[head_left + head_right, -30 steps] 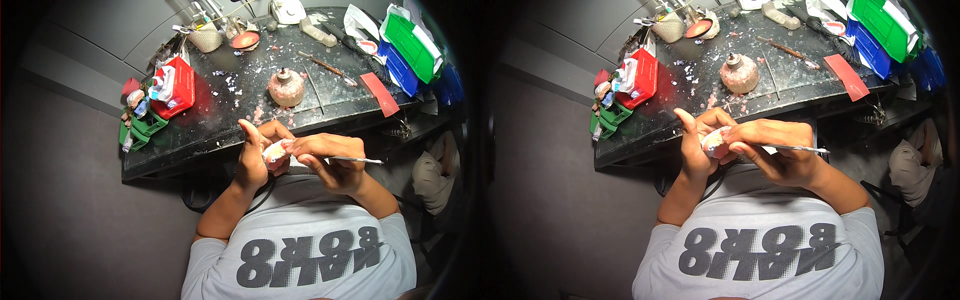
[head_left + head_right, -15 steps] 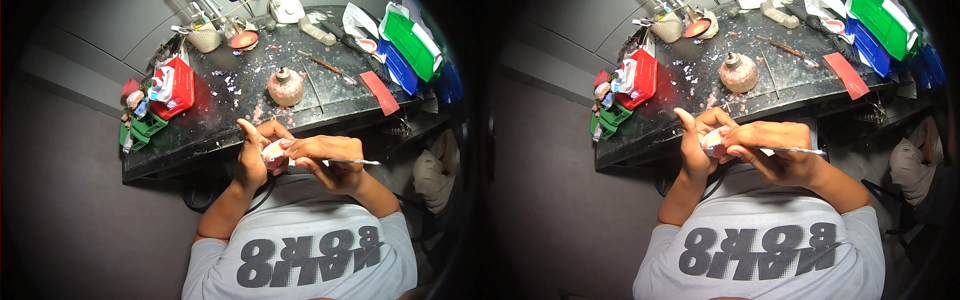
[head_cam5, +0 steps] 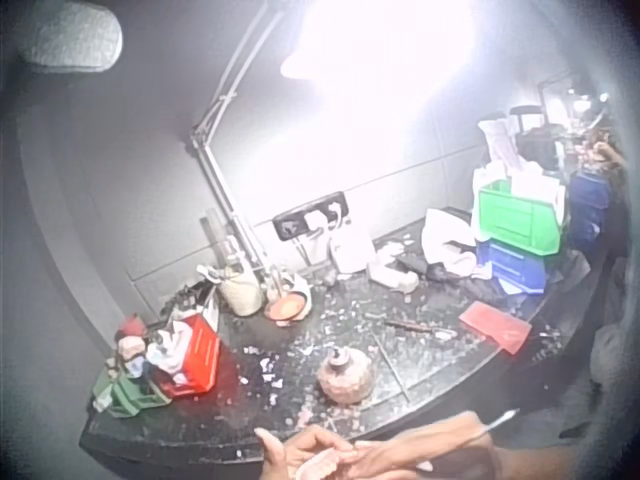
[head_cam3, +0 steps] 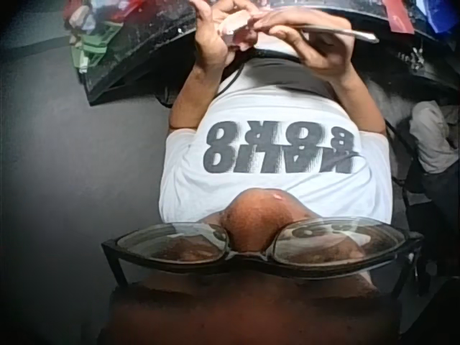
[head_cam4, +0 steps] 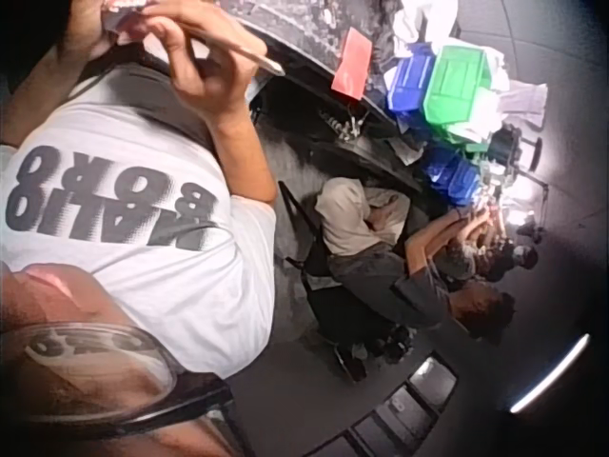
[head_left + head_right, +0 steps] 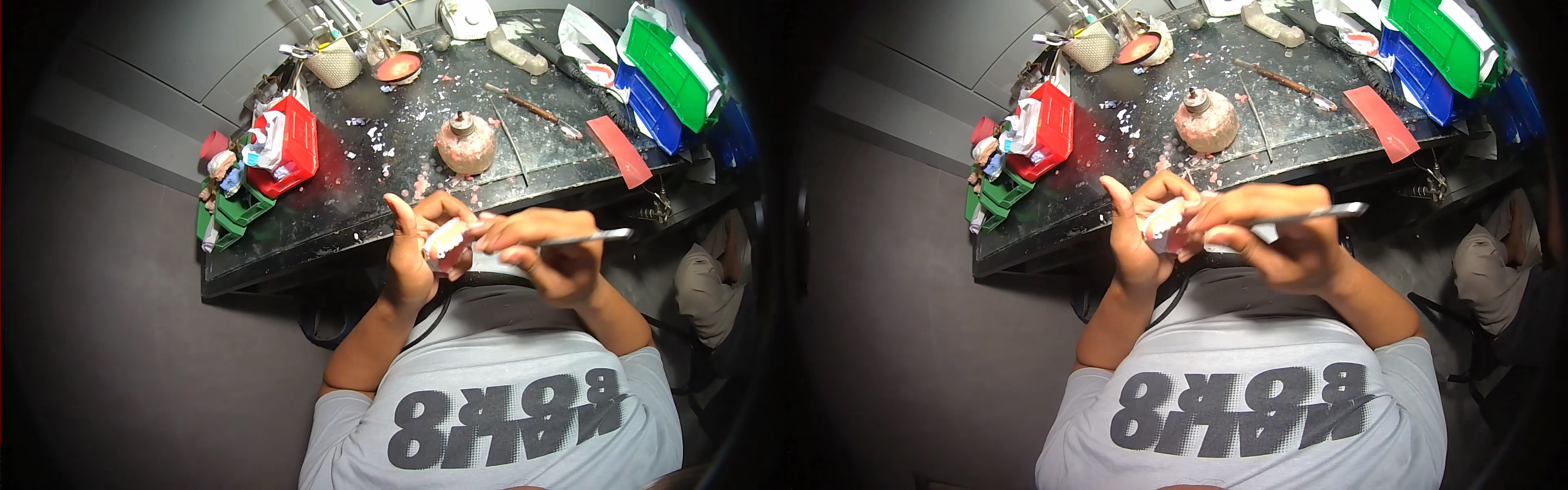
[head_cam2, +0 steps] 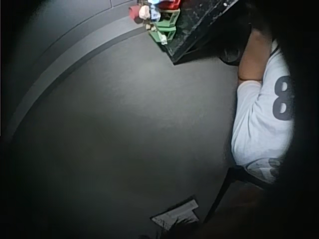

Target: The person holds a denture model and carves the wax around the artificial teeth using a metal dental carving tool.

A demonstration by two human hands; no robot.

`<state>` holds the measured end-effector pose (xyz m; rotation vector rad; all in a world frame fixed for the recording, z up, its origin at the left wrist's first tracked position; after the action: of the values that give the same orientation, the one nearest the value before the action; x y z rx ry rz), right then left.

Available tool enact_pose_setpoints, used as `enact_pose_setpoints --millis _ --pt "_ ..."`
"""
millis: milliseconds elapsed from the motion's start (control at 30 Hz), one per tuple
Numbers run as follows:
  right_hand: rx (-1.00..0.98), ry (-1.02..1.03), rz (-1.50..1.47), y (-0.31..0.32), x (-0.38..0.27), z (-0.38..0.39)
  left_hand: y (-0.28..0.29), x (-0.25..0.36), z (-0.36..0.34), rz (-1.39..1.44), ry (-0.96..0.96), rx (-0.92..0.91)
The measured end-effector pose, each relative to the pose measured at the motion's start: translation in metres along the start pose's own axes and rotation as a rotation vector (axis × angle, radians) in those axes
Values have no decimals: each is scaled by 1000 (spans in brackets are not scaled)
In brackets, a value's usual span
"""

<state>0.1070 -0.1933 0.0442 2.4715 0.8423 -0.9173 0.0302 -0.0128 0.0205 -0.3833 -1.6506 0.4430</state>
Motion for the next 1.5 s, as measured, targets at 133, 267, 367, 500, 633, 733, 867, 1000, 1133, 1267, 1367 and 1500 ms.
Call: enact_pose_setpoints --millis 133,267,367,500,633,733,867,1000,1133,1267,1367,1500 --pt "283 21 -225 23 19 2 4 3 -2 -48 -187 -63" --pt "278 -78 -308 38 19 6 5 -1 2 -391 -511 12" --pt "349 -140 -227 25 13 12 5 -3 1 -590 -705 -20" --pt "207 0 58 6 -4 8 3 -3 0 -743 -867 -11" --pt "96 133 403 2 -8 3 4 -6 5 -805 -874 65" --pt "65 213 419 -2 -10 0 -2 -4 6 -791 -884 67" --pt "41 213 423 -5 -12 -1 -3 -4 6 -784 -888 65" --pt "93 164 368 -2 -10 2 -2 -5 8 -784 -863 85" --pt "189 6 158 1 4 9 2 -1 7 -868 -832 153" --pt "142 -112 -69 -4 12 18 3 -1 7 -862 -839 136" --pt "153 -218 -237 4 5 17 5 -1 7 -854 -829 144" --pt "183 -16 -11 1 10 12 3 -3 7 -844 -843 130"
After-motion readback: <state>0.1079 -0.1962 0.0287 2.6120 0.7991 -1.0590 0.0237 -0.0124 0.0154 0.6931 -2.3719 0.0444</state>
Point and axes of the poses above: each hand's wrist, its own z-axis away from the middle knuckle, its own y-axis out of the back of the hand, x = y × z, the point moved 2 cm from there along -z, towards the middle knuckle, and after that the axes turned 5 degrees about z, right-handed, at the moved point
